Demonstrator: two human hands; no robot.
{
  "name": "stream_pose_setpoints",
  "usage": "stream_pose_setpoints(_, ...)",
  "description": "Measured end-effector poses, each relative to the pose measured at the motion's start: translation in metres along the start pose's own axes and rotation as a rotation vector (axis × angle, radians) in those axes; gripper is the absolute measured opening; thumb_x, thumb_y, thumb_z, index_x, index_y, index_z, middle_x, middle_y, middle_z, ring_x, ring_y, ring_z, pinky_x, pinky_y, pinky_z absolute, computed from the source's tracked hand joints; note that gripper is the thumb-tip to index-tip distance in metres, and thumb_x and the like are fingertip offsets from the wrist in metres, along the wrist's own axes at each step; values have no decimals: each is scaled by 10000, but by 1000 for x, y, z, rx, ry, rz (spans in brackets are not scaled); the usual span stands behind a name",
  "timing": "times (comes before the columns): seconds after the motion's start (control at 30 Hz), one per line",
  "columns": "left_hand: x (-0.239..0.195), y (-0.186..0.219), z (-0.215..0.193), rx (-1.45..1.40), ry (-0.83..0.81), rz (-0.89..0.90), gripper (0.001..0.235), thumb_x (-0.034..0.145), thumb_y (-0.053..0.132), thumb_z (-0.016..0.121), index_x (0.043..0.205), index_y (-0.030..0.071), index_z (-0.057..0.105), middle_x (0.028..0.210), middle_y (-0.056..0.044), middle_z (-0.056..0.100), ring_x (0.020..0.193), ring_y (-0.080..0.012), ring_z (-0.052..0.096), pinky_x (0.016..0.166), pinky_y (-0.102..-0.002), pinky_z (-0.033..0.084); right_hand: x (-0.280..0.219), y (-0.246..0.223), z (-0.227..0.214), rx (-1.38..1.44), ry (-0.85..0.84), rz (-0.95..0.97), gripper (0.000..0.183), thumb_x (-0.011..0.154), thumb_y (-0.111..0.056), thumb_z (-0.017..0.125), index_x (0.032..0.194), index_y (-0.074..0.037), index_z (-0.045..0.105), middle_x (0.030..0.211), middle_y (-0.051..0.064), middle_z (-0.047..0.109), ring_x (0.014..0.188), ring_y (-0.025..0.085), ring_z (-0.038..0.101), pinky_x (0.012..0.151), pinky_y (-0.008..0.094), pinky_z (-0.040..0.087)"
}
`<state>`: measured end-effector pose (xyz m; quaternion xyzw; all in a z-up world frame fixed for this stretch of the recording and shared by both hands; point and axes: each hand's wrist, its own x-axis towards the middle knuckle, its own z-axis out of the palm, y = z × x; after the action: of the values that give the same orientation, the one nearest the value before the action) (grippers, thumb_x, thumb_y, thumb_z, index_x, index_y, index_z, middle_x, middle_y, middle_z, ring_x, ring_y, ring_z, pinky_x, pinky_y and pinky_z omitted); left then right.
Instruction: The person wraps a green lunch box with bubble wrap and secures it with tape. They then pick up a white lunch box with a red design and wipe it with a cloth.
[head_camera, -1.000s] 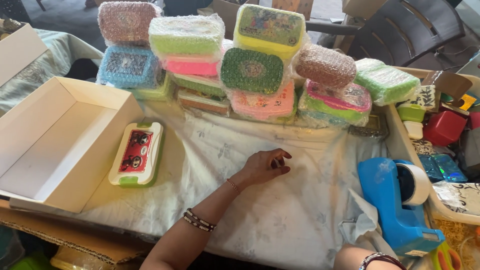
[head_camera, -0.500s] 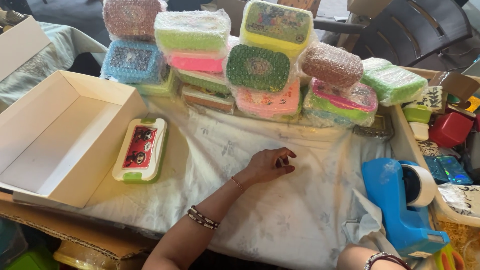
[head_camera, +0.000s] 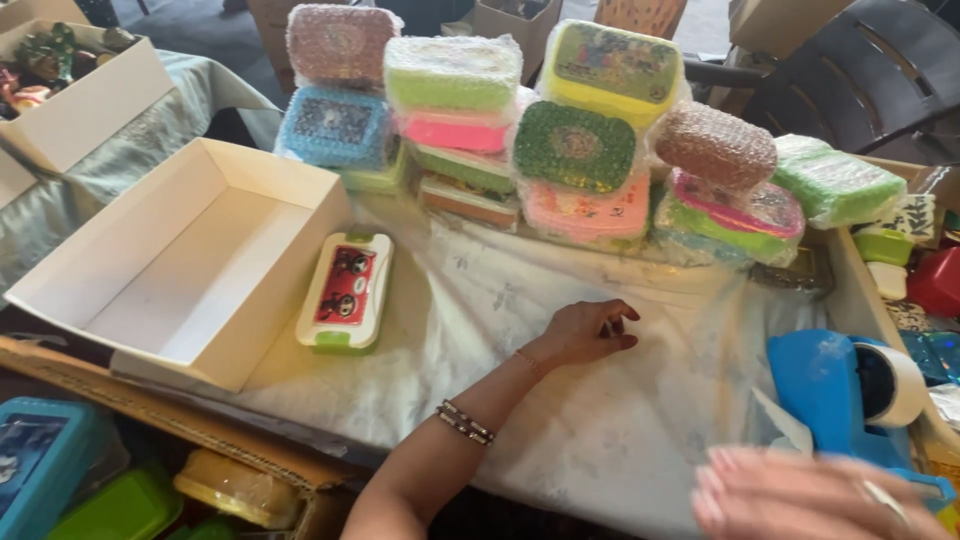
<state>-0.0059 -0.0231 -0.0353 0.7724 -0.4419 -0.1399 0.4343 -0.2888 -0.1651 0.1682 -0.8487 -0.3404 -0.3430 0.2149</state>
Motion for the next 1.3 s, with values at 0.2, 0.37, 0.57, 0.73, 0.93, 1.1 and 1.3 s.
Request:
stream_pose_setpoints(0.2, 14, -29, 18, 43, 19, 33, 422, 890, 434, 716, 1243, 208, 657, 966, -9, 760, 897, -192, 737, 795, -361, 569, 98, -10, 110, -254, -43, 12, 250, 871, -287, 792, 1014, -98, 712, 972, 42, 737, 955, 260, 737, 790, 365, 573)
stream_pose_setpoints(0.37, 20, -34, 24, 186, 19, 69, 341, 936, 395, 693, 1244, 249, 666, 1058, -8, 750, 969, -218, 718, 803, -390, 564, 39, 42, 145, -442, -355, 329, 477, 802, -343, 750, 1224, -151, 638, 1274, 100, 647, 1206, 330, 610, 930, 447, 515)
stream_pose_setpoints(0.57, 5, -14, 7, -18, 20, 53, 384, 882, 432, 745, 1199, 226, 679, 954, 23, 769, 862, -165, 752, 781, -347, 573, -91, 49, 137, -548, -557, 615, 694, 799, -393, 697, 1438, -176, 533, 1501, 169, 459, 1370, 388, 438, 1034, 515, 421)
stream_pose_setpoints(0.73, 10, -19, 12, -44, 90, 122, 352, 898, 393, 742, 1185, 194, 699, 907, -2, 758, 763, -169, 730, 718, -349, 586, -147, 8, 135, -591, -387, 659, 533, 862, -346, 646, 1361, -177, 561, 1450, 118, 512, 1351, 335, 478, 1099, 492, 398)
stream_pose_setpoints(0.93, 8, -7, -10, -123, 226, 126, 350, 871, 366, 788, 1134, 145, 721, 908, -7, 773, 863, -154, 738, 776, -327, 577, -157, -51, 132, -624, -288, 744, 536, 866, -297, 653, 1374, -164, 546, 1475, 99, 502, 1387, 311, 447, 1170, 511, 305)
stream_pose_setpoints(1.1, 2, -12, -13, -187, 257, 91, 329, 888, 323, 781, 1142, 118, 732, 899, -1, 770, 877, -121, 724, 818, -303, 560, -160, -76, 125, -589, -300, 755, 647, 831, -292, 685, 1425, -116, 500, 1507, 140, 458, 1423, 347, 374, 1163, 536, 247)
stream_pose_setpoints(1.3, 2, -19, -12, -354, 234, -9, 291, 906, 240, 765, 1147, 83, 726, 856, 6, 728, 824, -77, 663, 813, -261, 548, -171, -95, 118, -543, -261, 748, 617, 797, -283, 742, 1367, -127, 563, 1492, 131, 487, 1412, 331, 406, 1157, 529, 284)
